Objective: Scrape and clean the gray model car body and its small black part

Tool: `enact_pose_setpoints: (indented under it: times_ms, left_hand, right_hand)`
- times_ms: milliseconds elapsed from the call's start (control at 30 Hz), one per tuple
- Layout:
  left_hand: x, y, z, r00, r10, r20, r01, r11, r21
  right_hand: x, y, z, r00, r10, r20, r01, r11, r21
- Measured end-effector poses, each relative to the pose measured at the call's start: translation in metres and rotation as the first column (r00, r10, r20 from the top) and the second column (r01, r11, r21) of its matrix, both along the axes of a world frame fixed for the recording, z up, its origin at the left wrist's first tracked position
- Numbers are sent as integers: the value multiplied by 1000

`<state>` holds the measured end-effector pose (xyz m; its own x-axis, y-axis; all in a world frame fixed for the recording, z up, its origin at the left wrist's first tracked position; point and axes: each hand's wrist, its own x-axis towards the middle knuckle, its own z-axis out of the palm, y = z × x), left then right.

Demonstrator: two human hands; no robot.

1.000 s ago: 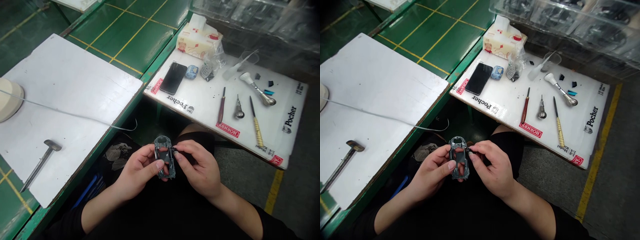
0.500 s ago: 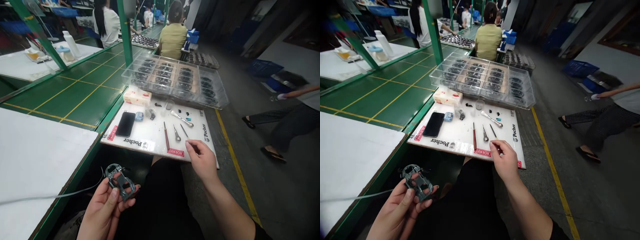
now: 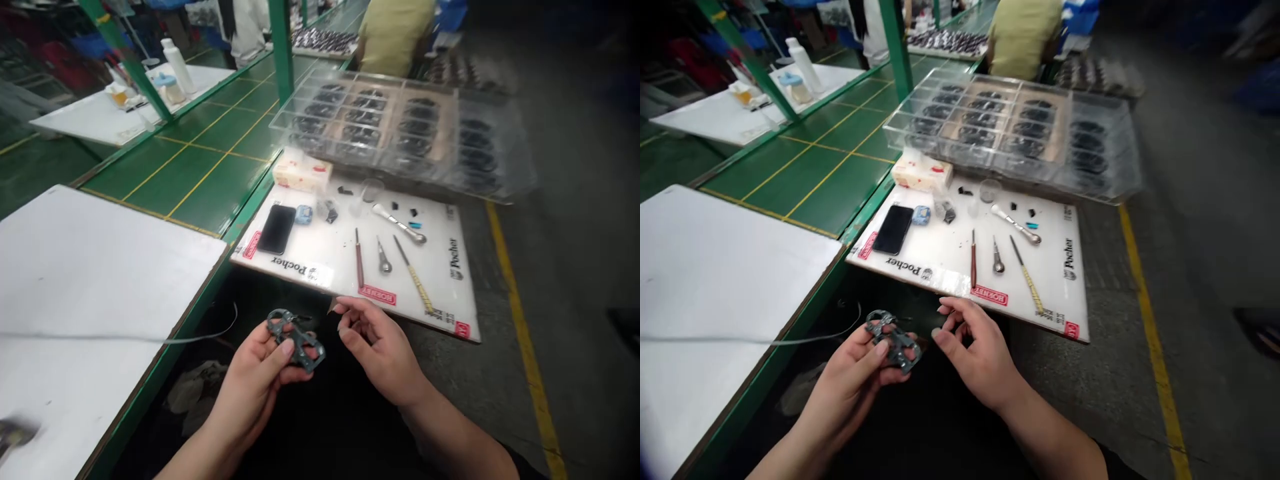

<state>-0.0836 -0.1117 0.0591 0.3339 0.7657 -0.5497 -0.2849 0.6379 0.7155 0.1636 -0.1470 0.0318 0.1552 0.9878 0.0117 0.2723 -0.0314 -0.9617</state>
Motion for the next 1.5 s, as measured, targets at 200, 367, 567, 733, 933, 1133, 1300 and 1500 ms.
enact_pose_setpoints:
  times_ms: [200,367,567,733,933,1133,1300,1500]
  left_hand:
    - [12,1,2,994,99,47,-99,995,15]
    - [6,-5,-1,998,57,1,-57,998,27]
    - [-1,-5,0,999,38,-16,-38,998,50]
    - [-4,-7,-13,991,74,109,-79,996,48]
    - [0,-5,-31,999,30,38,-35,992,117]
    - [4,-4,-26,998,2,58,-10,990,139]
    - [9,-6,-22,987,-12,162,-9,992,128]
    - [6,-9,-19,975,-19,219,-2,995,95]
  right_hand:
    - [-36,-10,-3,972,82,-220,-90,996,-28]
    - [-35,-5,2,997,74,-24,-71,993,94]
    - [-32,0,9,997,-5,71,-9,981,193]
    - [-46,-2,-2,956,-120,-267,136,990,43]
    - [-63,3,-6,907,-144,-395,177,983,48]
    - [-60,-9,-4,897,-174,-406,204,979,30]
    - [-58,-15,-7,892,-166,-421,181,983,-4]
    - [-61,-18,-5,872,-88,-482,68,996,-59]
